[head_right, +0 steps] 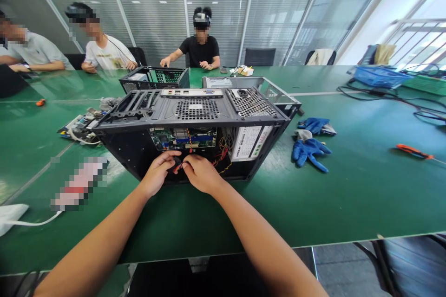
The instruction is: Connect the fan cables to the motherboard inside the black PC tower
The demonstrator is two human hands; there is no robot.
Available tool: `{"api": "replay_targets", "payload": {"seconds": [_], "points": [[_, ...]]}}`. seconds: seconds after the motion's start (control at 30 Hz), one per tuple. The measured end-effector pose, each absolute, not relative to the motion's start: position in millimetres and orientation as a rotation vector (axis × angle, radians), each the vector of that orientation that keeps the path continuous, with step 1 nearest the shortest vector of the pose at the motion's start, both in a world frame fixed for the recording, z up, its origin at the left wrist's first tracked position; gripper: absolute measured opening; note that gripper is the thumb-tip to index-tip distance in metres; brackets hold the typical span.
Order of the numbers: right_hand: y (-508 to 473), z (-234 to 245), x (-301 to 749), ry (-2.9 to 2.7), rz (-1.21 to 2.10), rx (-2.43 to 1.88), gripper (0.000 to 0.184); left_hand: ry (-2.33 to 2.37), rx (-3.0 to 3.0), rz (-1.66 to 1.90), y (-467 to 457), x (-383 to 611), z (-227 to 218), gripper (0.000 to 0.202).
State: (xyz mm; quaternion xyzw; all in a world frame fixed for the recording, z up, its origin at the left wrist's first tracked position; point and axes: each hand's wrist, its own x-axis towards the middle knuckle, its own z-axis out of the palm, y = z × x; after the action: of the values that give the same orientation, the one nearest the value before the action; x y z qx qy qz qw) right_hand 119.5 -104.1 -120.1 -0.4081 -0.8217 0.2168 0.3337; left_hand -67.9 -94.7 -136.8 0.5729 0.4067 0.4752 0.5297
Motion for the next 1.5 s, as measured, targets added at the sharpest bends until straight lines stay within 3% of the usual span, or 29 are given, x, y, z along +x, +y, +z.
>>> {"api": "replay_targets", "payload": {"seconds": [0.2,0.43,0.77,0.97,1.3,1.5], "points": [[-105,-138,120,-2.254,0.367,-1.011,0.017,1.048,1.541,1.024,-99,-67,-129,0.019],[-104,-149,122,-2.327,0.261,-1.007,0.018,1.296,1.876,1.016,-108,-62,-131,0.025],[-105,-148,120,-2.298,0.213,-1.222,0.028,1.324,1.786,1.143,-109,-57,-136,0.025],[-111,-142,119,-2.271,0.261,-1.338,0.031,1.368,1.900,1.186,-109,-57,-137,0.021],[-109,-141,131,-2.233,0.581,-1.155,0.036,1.304,2.290,1.275,-111,-56,-142,0.014],[-114,-139,133,-2.249,0.518,-1.172,0.025,1.273,2.277,1.240,-113,-58,-139,0.012]]}}
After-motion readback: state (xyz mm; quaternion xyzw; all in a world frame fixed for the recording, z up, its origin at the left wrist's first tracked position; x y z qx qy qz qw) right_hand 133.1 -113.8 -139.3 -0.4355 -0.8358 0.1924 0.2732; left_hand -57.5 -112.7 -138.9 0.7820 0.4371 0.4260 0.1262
